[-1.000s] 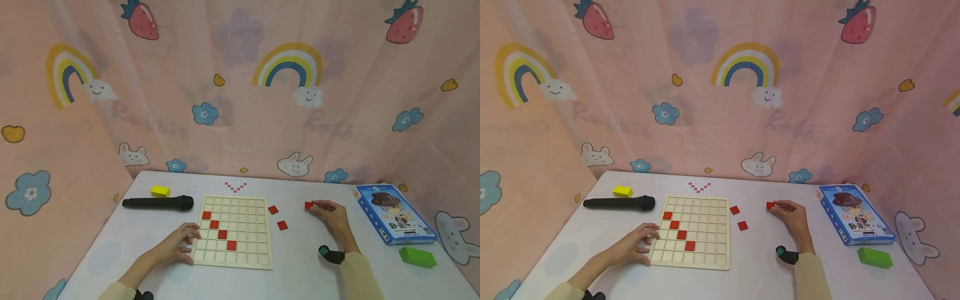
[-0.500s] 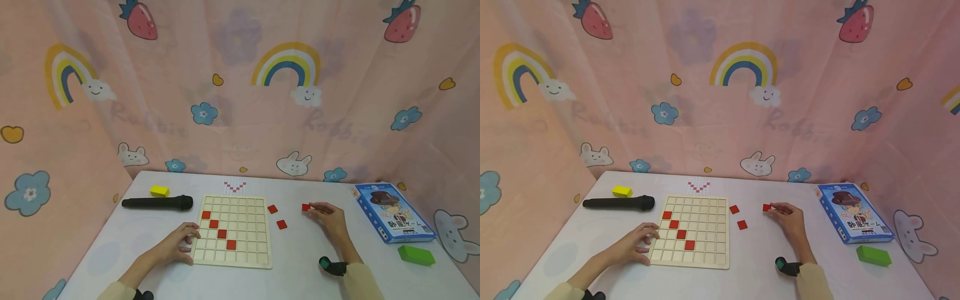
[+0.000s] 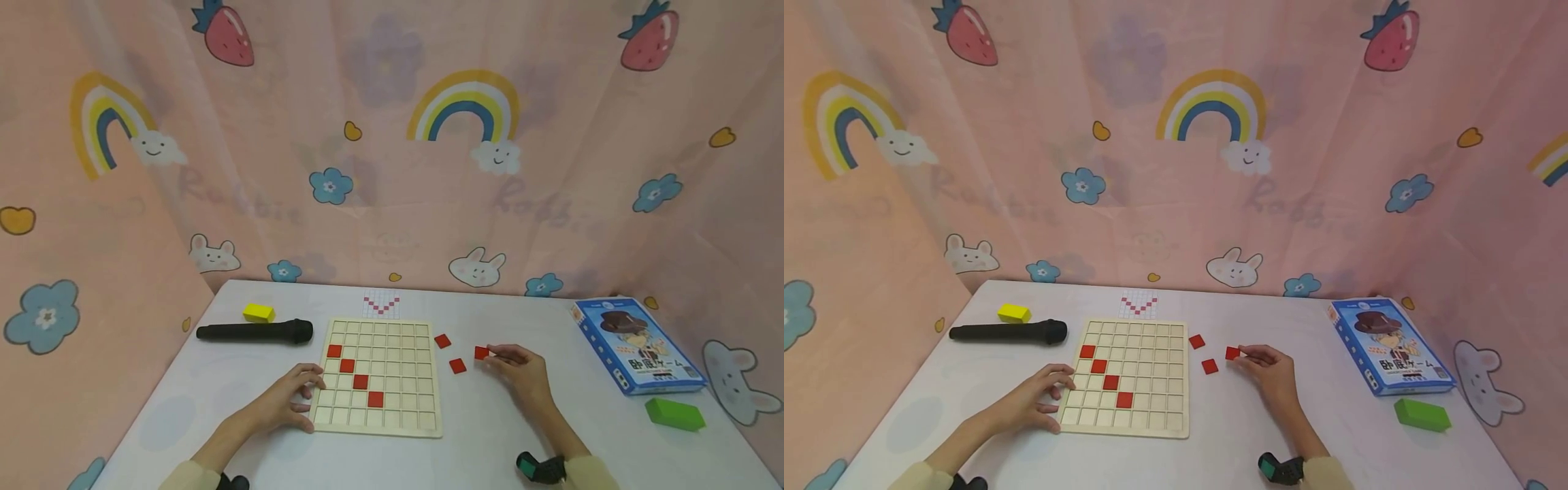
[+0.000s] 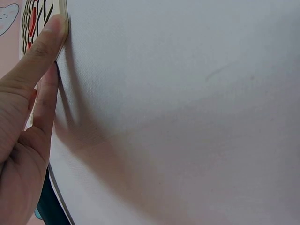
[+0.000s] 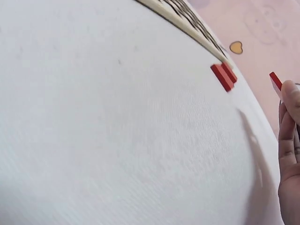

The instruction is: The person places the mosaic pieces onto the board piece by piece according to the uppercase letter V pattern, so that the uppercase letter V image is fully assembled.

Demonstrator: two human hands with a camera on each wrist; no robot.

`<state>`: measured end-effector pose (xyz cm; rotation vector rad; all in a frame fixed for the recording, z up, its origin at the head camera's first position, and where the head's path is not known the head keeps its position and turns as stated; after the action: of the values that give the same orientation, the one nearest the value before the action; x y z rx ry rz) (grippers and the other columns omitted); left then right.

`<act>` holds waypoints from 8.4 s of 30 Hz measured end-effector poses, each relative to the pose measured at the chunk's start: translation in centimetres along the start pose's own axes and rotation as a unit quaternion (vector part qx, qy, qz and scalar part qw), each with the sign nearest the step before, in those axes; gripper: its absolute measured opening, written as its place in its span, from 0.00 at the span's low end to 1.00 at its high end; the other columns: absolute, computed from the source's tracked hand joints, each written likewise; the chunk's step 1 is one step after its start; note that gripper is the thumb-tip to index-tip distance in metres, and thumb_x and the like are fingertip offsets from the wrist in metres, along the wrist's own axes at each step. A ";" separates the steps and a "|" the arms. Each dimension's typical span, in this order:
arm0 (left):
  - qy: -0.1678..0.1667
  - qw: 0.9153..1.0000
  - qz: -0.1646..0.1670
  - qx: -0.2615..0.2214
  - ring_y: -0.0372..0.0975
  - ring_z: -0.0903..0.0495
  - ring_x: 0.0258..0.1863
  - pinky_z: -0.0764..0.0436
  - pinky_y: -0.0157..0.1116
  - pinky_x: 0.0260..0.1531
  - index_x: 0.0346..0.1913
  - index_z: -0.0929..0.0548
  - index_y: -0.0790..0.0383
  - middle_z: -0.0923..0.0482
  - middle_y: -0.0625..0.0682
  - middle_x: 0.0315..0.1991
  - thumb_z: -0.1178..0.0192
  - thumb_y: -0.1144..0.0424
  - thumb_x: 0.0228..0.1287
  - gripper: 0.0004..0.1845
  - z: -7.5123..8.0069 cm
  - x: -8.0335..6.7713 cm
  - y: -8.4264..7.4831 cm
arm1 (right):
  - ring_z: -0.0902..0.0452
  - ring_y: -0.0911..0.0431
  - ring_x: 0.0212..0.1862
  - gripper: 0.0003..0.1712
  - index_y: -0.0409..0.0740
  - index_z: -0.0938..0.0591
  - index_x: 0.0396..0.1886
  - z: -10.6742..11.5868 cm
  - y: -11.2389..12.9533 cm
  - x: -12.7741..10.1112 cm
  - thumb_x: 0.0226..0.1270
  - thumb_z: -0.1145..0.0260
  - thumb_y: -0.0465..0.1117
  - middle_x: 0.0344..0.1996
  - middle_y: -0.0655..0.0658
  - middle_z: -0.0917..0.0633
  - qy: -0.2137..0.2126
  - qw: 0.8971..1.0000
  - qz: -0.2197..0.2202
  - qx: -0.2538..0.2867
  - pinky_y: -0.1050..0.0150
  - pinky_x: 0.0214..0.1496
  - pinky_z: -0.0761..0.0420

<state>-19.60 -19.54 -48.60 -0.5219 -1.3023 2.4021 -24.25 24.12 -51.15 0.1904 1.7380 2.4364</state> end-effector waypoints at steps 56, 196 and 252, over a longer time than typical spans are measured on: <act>0.001 1.000 0.010 -0.018 0.46 0.34 0.46 0.18 0.30 0.43 0.52 0.24 0.62 0.43 0.60 0.67 0.23 0.69 0.39 0.32 0.1 0.0 0.2 | 0.18 0.57 0.34 0.14 0.36 0.16 0.40 -11.5 4.9 -5.2 0.51 0.26 0.29 0.37 0.42 0.15 0.175 0.977 0.119 0.000 0.71 0.39 0.16; -0.003 1.000 0.006 -0.019 0.46 0.34 0.46 0.18 0.30 0.41 0.51 0.25 0.64 0.42 0.61 0.66 0.22 0.70 0.37 0.33 -0.1 0.0 -0.1 | 0.16 0.51 0.42 0.15 0.38 0.17 0.42 -7.7 3.8 -2.1 0.53 0.28 0.29 0.40 0.42 0.14 0.130 0.990 0.057 -0.004 0.65 0.48 0.17; 0.001 1.000 0.001 -0.016 0.46 0.34 0.46 0.17 0.30 0.42 0.51 0.25 0.63 0.43 0.61 0.66 0.22 0.69 0.37 0.33 0.0 0.1 0.3 | 0.19 0.50 0.35 0.15 0.34 0.18 0.36 -7.8 3.6 2.2 0.49 0.24 0.33 0.32 0.39 0.15 -0.013 0.985 0.086 -0.150 0.58 0.40 0.16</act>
<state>-19.71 -19.64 -48.92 -0.5348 -1.3414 2.3865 -28.01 16.14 -50.18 0.3482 1.3702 2.7652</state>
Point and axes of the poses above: each hand's wrist, its own x-axis towards the middle knuckle, its own z-axis out of the back of the hand, y = z × x, the point moved 3 cm from there along x, towards the middle knuckle
